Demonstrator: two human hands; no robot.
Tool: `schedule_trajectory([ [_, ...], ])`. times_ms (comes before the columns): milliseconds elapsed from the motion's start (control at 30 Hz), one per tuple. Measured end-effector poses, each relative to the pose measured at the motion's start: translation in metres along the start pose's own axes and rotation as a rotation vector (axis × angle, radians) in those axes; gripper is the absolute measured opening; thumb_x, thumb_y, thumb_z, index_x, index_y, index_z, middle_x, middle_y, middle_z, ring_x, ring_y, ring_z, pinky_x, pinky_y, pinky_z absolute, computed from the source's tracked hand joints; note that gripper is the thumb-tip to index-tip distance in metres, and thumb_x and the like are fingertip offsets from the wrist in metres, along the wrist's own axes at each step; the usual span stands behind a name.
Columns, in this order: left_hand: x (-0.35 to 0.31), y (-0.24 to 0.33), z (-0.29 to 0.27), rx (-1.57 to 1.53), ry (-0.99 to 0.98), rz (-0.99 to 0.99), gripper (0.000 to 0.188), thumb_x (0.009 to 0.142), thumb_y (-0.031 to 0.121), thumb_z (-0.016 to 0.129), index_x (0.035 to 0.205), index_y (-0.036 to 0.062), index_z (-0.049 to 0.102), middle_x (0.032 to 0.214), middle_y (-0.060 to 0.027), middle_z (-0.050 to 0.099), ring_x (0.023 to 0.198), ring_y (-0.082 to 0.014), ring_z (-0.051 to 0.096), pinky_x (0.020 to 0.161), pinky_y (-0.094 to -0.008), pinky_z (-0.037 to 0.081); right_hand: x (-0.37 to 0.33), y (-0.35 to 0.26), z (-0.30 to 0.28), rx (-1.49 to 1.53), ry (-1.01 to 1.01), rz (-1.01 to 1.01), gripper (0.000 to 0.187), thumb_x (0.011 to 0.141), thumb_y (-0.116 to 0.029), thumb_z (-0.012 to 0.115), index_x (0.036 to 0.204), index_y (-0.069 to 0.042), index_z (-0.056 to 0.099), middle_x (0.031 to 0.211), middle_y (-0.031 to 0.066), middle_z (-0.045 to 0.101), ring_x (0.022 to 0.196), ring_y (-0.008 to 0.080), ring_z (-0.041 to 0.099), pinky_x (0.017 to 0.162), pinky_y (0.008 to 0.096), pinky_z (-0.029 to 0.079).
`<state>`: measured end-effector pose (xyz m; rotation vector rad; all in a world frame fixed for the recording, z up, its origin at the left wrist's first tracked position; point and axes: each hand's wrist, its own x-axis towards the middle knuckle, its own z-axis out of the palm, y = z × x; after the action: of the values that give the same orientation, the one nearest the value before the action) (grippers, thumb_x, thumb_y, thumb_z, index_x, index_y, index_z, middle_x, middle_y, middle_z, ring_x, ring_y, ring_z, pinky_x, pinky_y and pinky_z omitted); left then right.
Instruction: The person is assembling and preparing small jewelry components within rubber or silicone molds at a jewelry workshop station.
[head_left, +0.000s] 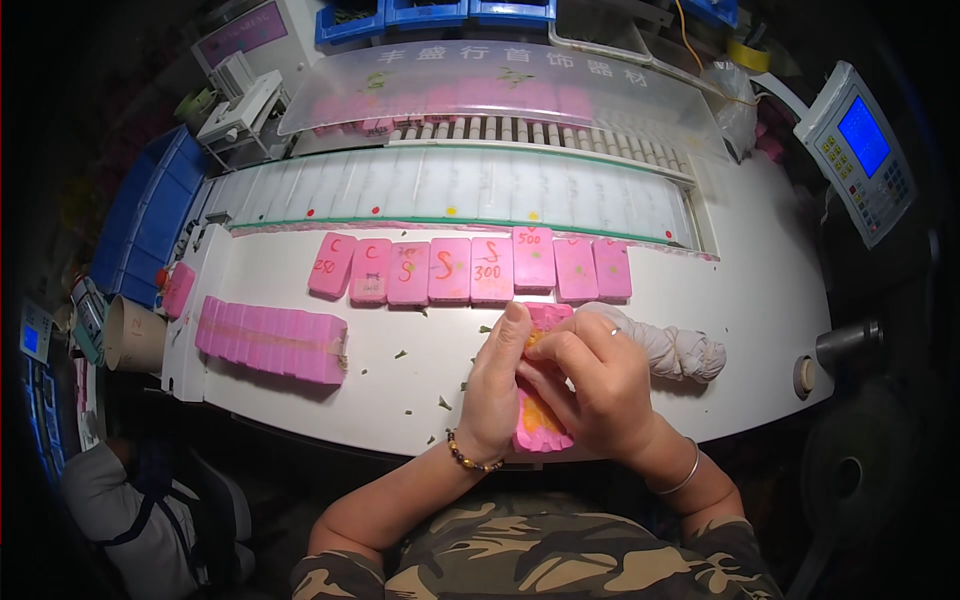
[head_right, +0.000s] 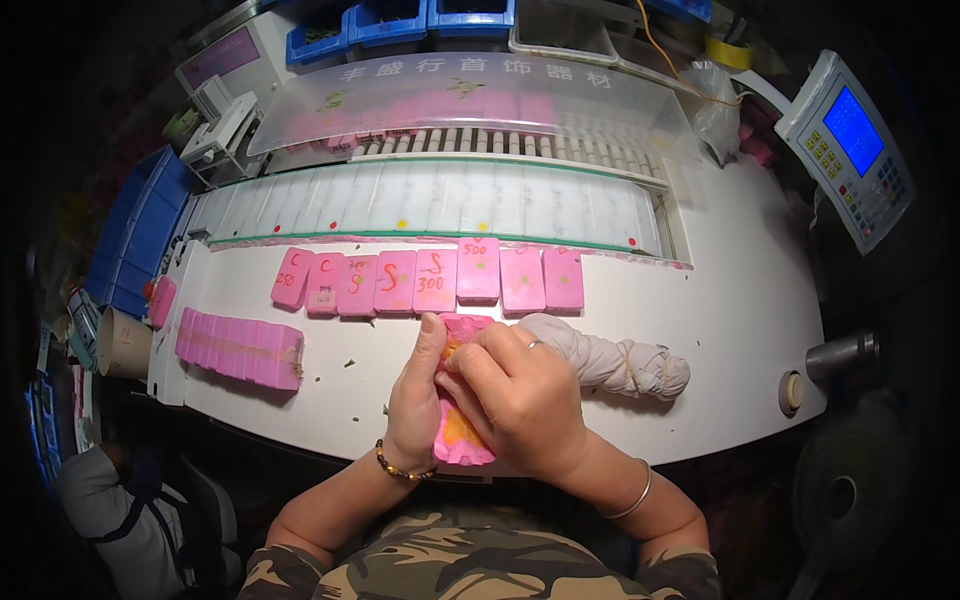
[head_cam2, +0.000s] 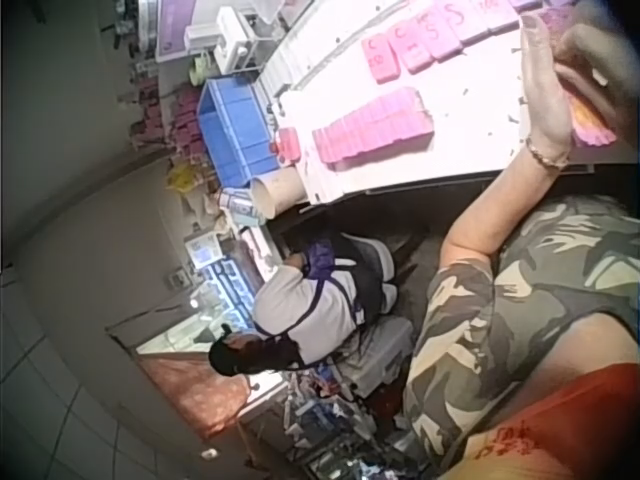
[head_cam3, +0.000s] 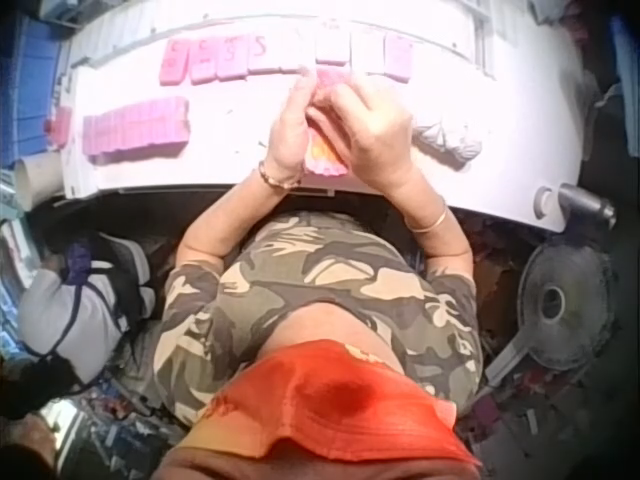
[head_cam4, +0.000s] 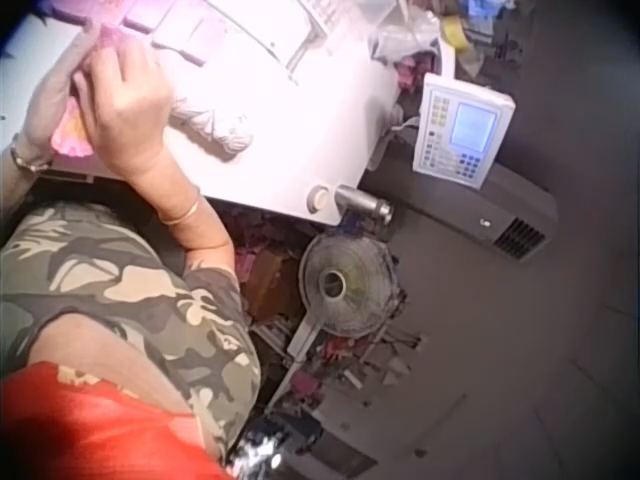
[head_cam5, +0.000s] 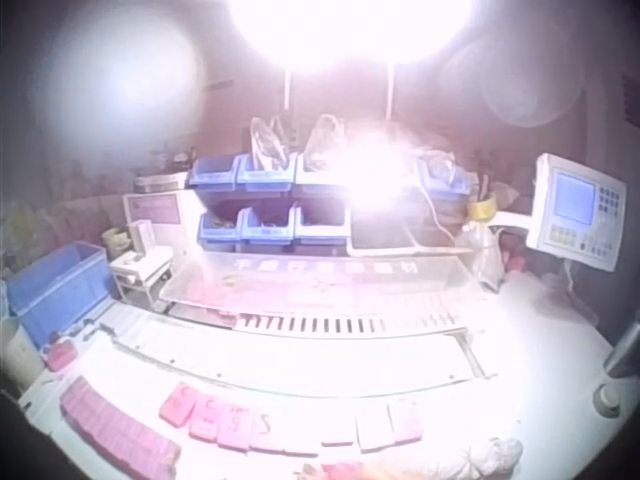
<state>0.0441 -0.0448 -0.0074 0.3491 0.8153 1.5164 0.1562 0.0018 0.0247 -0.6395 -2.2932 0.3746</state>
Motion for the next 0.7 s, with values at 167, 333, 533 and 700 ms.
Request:
schedule_trajectory([
  [167, -0.001, 0.005, 0.002, -0.07, -0.014, -0.077, 0.053, 0.101, 0.052, 0.033, 0.101, 0.0047, 0.056, 0.088, -0.0056, 0.058, 0.078, -0.0114, 0.058, 0.068, -0.0248, 0.05, -0.006, -0.002, 0.001, 0.253, 0.085, 0.155, 0.016, 0.077, -0.007, 0.074, 0.085, -0.005, 0.061, 0.077, 0.0086, 0.056, 0.058, 0.0189, 0.052, 0.052, 0.0296, 0.042],
  [333, -0.007, 0.01, -0.004, 0.083, -0.124, -0.207, 0.068, 0.096, 0.065, 0.026, 0.1, 0.0045, 0.056, 0.077, -0.0096, 0.059, 0.062, -0.0192, 0.063, 0.056, -0.03, 0.054, -0.007, 0.002, -0.008, 0.555, 0.212, 0.578, 0.017, 0.078, -0.003, 0.075, 0.088, -0.003, 0.062, 0.088, 0.0023, 0.057, 0.067, 0.005, 0.049, 0.053, 0.0199, 0.04],
  [533, -0.011, 0.008, 0.004, 0.208, -0.044, -0.11, 0.075, 0.094, 0.069, 0.02, 0.097, 0.0042, 0.057, 0.068, -0.0104, 0.057, 0.05, -0.0219, 0.059, 0.048, -0.0321, 0.052, -0.013, 0.015, -0.003, 0.713, 0.018, 0.519, 0.014, 0.085, -0.012, 0.07, 0.087, -0.002, 0.061, 0.089, 0.0045, 0.058, 0.071, 0.009, 0.05, 0.055, 0.0225, 0.04],
  [700, -0.011, -0.003, 0.005, 0.184, -0.014, 0.092, 0.062, 0.1, 0.057, 0.024, 0.106, 0.0033, 0.053, 0.091, -0.0091, 0.059, 0.082, -0.0146, 0.062, 0.073, -0.0259, 0.052, -0.01, 0.012, 0.002, 0.46, 0.054, 0.351, 0.015, 0.085, -0.012, 0.069, 0.086, 0.0, 0.059, 0.084, 0.0095, 0.057, 0.071, 0.0194, 0.052, 0.058, 0.0289, 0.041],
])
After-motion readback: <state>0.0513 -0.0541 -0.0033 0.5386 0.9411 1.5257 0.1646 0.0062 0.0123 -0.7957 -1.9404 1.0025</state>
